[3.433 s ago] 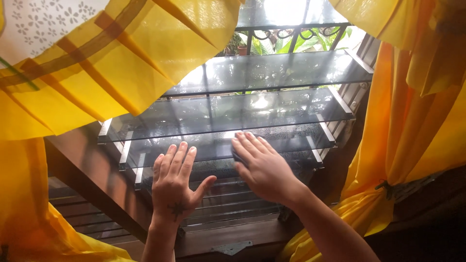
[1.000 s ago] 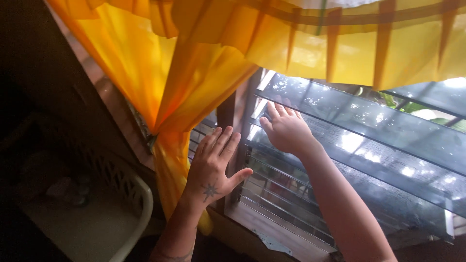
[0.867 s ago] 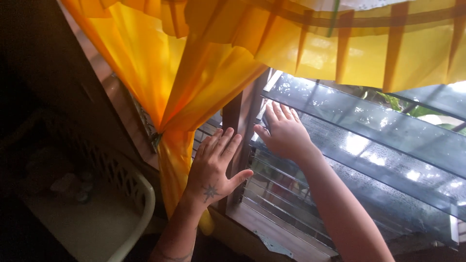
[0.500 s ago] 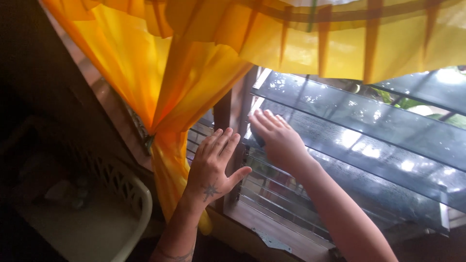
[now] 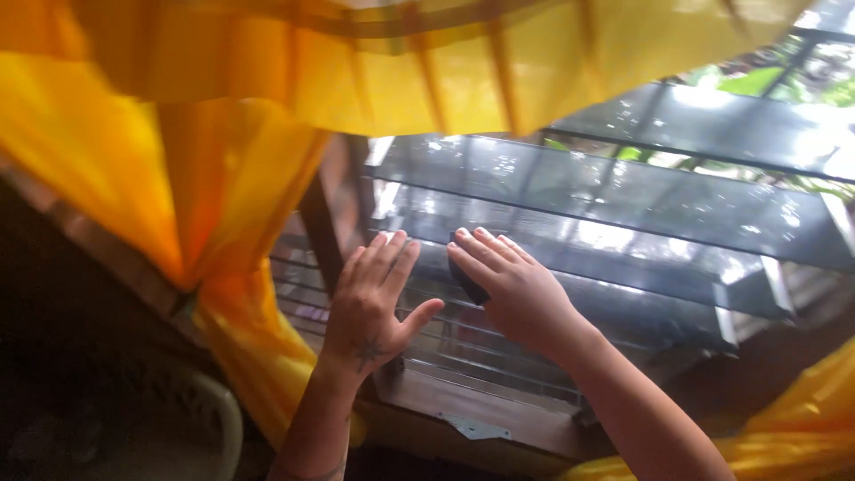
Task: The person wipes a multi-pane window using a dark cloth, moving methodically across each glass panel and the frame. They adjust the yellow curtain to access different sections and continue wiping until the end of the clip.
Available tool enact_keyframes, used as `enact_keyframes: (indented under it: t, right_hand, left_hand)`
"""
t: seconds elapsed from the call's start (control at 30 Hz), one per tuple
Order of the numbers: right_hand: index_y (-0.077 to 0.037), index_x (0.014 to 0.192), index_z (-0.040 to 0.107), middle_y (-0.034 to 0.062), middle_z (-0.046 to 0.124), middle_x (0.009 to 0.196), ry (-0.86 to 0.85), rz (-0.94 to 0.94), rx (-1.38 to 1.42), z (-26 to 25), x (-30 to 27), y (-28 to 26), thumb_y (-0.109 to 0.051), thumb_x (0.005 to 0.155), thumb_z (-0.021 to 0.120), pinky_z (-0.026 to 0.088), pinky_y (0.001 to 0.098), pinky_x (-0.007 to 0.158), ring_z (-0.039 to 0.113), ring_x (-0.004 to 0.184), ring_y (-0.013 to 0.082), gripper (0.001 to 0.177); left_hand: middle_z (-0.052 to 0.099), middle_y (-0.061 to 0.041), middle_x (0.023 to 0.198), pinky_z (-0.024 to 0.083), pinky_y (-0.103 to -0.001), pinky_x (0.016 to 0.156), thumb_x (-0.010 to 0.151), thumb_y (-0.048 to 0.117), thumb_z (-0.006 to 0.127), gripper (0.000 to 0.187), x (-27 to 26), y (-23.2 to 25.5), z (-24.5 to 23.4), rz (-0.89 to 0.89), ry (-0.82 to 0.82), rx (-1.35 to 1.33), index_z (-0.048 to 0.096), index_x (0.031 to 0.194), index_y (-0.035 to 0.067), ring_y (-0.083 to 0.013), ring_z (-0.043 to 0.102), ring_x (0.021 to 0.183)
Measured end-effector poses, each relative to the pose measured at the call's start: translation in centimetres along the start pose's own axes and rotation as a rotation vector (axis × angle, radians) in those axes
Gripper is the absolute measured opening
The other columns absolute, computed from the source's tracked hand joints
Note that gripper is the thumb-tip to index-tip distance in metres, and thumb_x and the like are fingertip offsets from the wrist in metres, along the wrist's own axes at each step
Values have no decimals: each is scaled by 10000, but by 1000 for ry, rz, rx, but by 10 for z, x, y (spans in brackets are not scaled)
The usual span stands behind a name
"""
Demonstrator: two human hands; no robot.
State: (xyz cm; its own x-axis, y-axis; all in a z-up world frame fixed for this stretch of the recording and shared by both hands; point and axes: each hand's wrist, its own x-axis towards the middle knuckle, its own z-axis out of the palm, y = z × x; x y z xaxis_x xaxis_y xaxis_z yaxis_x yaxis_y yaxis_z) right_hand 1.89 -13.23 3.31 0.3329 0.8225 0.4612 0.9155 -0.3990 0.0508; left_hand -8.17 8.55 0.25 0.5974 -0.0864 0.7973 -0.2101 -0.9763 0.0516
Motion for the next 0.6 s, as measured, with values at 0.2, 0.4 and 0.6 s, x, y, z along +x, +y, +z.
enact_keyframes:
  t: [0.2,0.4,0.6]
  right_hand:
    - [-87,1542,461,141,497,1565,51,175,-133,2,-46,40,-89,623,791,310,465,1208,441,1460,329,977]
    - [-117,1497,541,117,575,1500,126,338,-193,-31,-70,47,-309,920,663,376,457,1161,508,1411,299,621]
    - [-116,1456,592,128,612,1459,165,438,-234,-45,-97,62,-389,993,607,401,474,1143,537,1387,316,538]
  left_hand:
    - [600,-145,1436,377,-522,1169,893,720,580,791,16,20,29,51,25,-25,593,1441,149,-357,549,1364]
    - [612,-163,1434,366,-554,1167,848,738,630,839,30,34,51,86,24,-63,609,1433,136,-379,551,1361]
    - [600,-145,1459,345,-570,1178,827,730,653,851,37,43,67,80,4,-104,601,1443,145,-378,537,1380]
